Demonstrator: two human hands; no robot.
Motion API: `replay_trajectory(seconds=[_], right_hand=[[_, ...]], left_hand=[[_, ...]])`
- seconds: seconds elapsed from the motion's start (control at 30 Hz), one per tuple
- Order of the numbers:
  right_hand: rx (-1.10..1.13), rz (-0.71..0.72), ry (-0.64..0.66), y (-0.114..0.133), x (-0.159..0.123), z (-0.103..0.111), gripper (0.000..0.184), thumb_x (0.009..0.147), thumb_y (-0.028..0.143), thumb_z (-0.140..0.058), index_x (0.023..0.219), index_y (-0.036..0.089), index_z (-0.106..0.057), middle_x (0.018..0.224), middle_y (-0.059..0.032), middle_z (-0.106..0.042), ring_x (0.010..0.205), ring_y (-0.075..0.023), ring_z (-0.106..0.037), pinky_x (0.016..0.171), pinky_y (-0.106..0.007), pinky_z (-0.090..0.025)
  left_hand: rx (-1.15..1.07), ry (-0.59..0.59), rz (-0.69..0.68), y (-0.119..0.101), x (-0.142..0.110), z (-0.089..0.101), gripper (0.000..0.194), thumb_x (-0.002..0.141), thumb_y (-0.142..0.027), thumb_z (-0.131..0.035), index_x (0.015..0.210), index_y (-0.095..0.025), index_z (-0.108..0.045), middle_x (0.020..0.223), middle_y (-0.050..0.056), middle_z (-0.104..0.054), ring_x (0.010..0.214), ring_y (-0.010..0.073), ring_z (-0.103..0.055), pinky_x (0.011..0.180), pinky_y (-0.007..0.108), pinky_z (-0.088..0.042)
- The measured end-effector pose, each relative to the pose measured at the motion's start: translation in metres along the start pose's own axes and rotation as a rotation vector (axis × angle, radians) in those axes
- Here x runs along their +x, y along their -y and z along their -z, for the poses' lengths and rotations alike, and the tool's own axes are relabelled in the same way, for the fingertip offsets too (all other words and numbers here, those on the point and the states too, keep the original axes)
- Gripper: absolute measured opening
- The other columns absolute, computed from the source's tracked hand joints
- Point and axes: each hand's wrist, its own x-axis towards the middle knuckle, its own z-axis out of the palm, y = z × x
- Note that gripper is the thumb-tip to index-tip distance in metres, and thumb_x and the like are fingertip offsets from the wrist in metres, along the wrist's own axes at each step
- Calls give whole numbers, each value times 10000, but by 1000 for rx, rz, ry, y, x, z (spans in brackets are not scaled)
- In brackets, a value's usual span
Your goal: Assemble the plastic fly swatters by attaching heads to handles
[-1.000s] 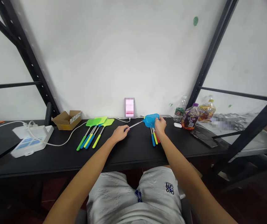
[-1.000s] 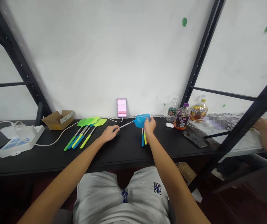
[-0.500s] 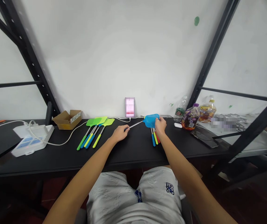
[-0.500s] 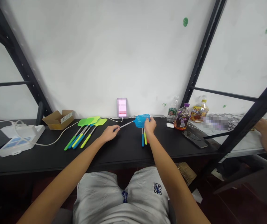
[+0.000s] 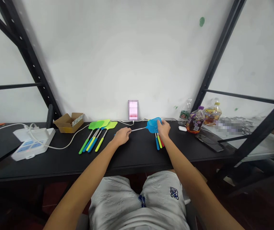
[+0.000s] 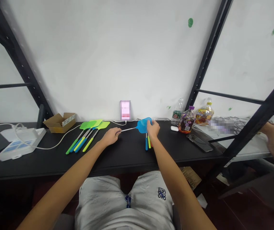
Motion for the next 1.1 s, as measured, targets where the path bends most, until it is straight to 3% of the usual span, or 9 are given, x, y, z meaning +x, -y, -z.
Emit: replay_trajectory(seconds=[0.27,0.53,0.63,0.73,0.83,0.97,1.0,1.1], right_hand=[[27,-12,25,2,-3,-2,364,791,477,-493,782,163,-678,684,-49,-648,695,-210,-578,673,-279,-440],[118,-41,30,-1,-3,-7,397,757,489,-560,884,140,-699,876,-93,-706,854,-257,-637,778,-327,-467],[280,-97,53,2,-2,-6,427,748,513,-578,899,124,-673,819,-86,-705,802,-251,-645,660,-303,-486],[552,-206,110,12,-3,-3,444,764,544,-583,932,134,-612,684,-48,-672,596,-194,-622,468,-254,-428],[728,-247,332,23,-12,-2,420,744,541,-647,904,162,-560,639,-32,-658,465,-143,-582,374,-209,-351],[675,-110,852,29,-32,-14,451,745,549,-673,976,178,-562,689,-31,-682,433,-120,-582,335,-176,-311],[668,-78,911,28,-36,-18,453,760,559,-657,987,177,-566,703,-30,-681,438,-113,-584,338,-171,-312],[697,-76,901,22,-39,-27,447,774,586,-632,925,169,-577,682,-13,-649,449,-98,-572,349,-167,-318]], left_hand=[[29,-12,-7,1,1,-3,237,919,-255,-418,938,-235,-653,917,61,-642,908,205,-593,794,296,-437],[39,-30,-40,2,0,-6,225,915,-232,-426,920,-225,-651,923,58,-660,912,207,-602,810,302,-441],[23,-47,7,-2,0,-5,224,920,-245,-429,963,-236,-649,968,50,-669,945,203,-600,825,295,-439],[-21,-110,37,-8,2,-3,234,929,-253,-415,978,-223,-642,989,57,-669,939,201,-599,819,295,-436],[-90,-165,31,-15,2,-2,271,949,-279,-380,952,-199,-639,951,69,-670,894,196,-602,800,292,-433],[-170,-163,-68,-26,-1,-3,270,947,-303,-399,953,-186,-642,927,63,-679,846,179,-604,761,272,-425],[-188,-155,-106,-29,-2,-4,261,942,-304,-411,950,-184,-644,922,59,-681,831,172,-603,749,265,-420],[-214,-116,-165,-35,-5,-7,237,924,-317,-451,946,-188,-649,836,32,-674,734,147,-580,683,245,-398]])
